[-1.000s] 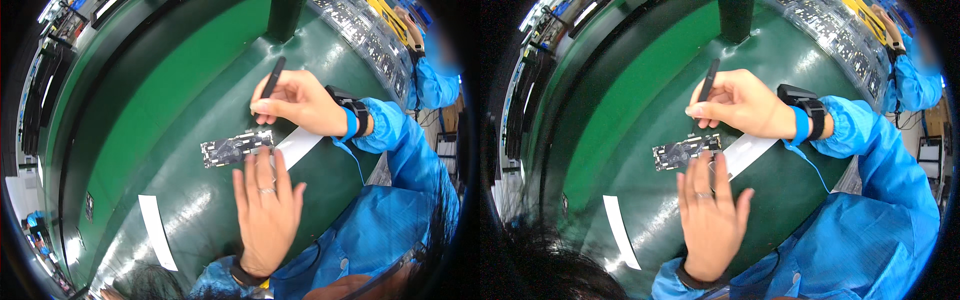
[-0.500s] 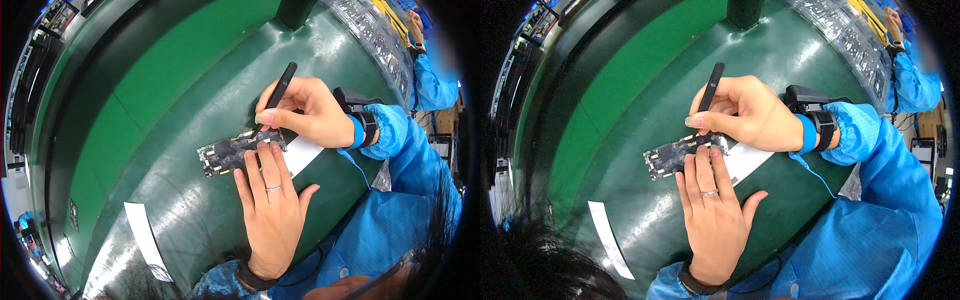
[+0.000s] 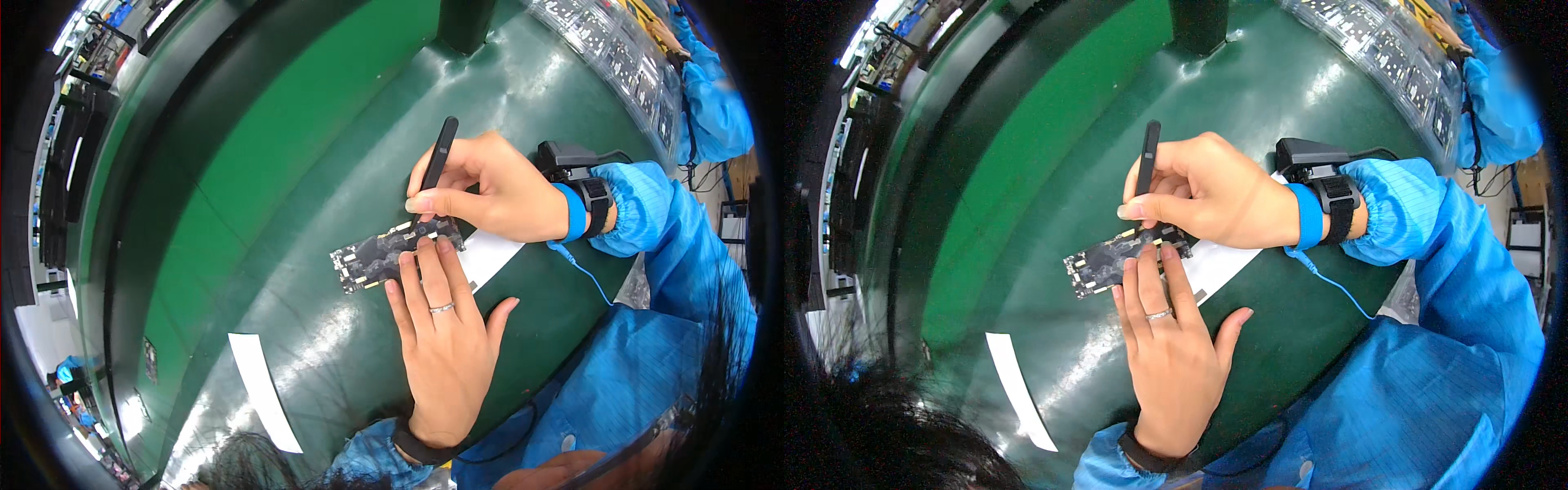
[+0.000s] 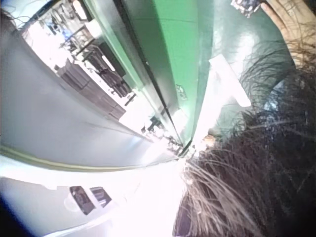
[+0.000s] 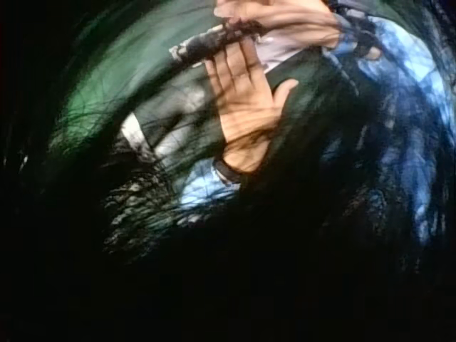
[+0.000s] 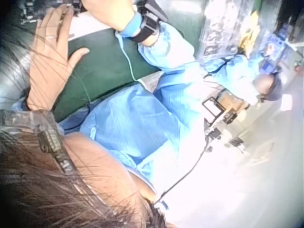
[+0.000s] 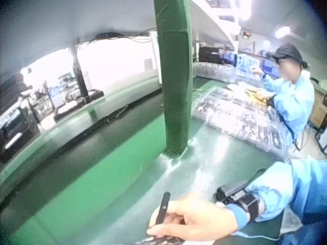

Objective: Manually applying a small component or sticker to a circuit board using a precision tool.

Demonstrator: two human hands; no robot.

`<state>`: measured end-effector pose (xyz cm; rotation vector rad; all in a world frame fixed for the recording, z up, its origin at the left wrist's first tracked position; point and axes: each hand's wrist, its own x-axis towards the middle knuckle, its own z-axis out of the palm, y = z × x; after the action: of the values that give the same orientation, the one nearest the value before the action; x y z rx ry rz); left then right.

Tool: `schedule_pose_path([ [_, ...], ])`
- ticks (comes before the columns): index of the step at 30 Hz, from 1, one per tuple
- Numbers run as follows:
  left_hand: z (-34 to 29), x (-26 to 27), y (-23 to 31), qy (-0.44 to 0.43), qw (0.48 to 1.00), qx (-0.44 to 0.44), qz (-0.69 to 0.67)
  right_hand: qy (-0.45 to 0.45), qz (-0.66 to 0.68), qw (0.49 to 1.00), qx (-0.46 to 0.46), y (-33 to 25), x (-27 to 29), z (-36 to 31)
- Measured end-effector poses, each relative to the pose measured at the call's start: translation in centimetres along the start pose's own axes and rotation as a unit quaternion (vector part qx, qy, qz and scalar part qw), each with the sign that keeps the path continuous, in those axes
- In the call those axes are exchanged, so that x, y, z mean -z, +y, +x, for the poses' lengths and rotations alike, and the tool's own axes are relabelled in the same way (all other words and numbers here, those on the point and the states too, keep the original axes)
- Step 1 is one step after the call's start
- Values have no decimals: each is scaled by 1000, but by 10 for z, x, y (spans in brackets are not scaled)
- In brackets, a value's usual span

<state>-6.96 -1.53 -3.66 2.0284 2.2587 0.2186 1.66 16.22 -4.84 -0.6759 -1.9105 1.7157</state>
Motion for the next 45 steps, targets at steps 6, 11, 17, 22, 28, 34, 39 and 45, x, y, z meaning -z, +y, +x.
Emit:
schedule_pose_path([
  [6,-8,10,16,19,998,-12,-54,-8,80,997,-17,-13,9,-14],
  [11,-7,16,19,29,997,-14,-67,-18,31,999,-16,-26,11,-14],
  [17,-7,22,19,25,997,-19,-68,-21,16,1000,-9,-33,12,-14],
  [22,-6,25,25,33,997,-25,-69,-19,13,1000,-5,-34,17,-17],
  [28,-7,27,30,34,997,-19,-66,-26,12,1000,1,-35,19,-20],
  [34,-3,34,36,27,997,-21,-70,-19,-16,999,27,-43,27,-20],
  [39,8,53,67,13,996,-12,-92,-1,-36,999,33,-56,52,-35],
  [45,-1,117,134,-5,999,-21,-46,-91,87,991,37,-113,107,-67],
])
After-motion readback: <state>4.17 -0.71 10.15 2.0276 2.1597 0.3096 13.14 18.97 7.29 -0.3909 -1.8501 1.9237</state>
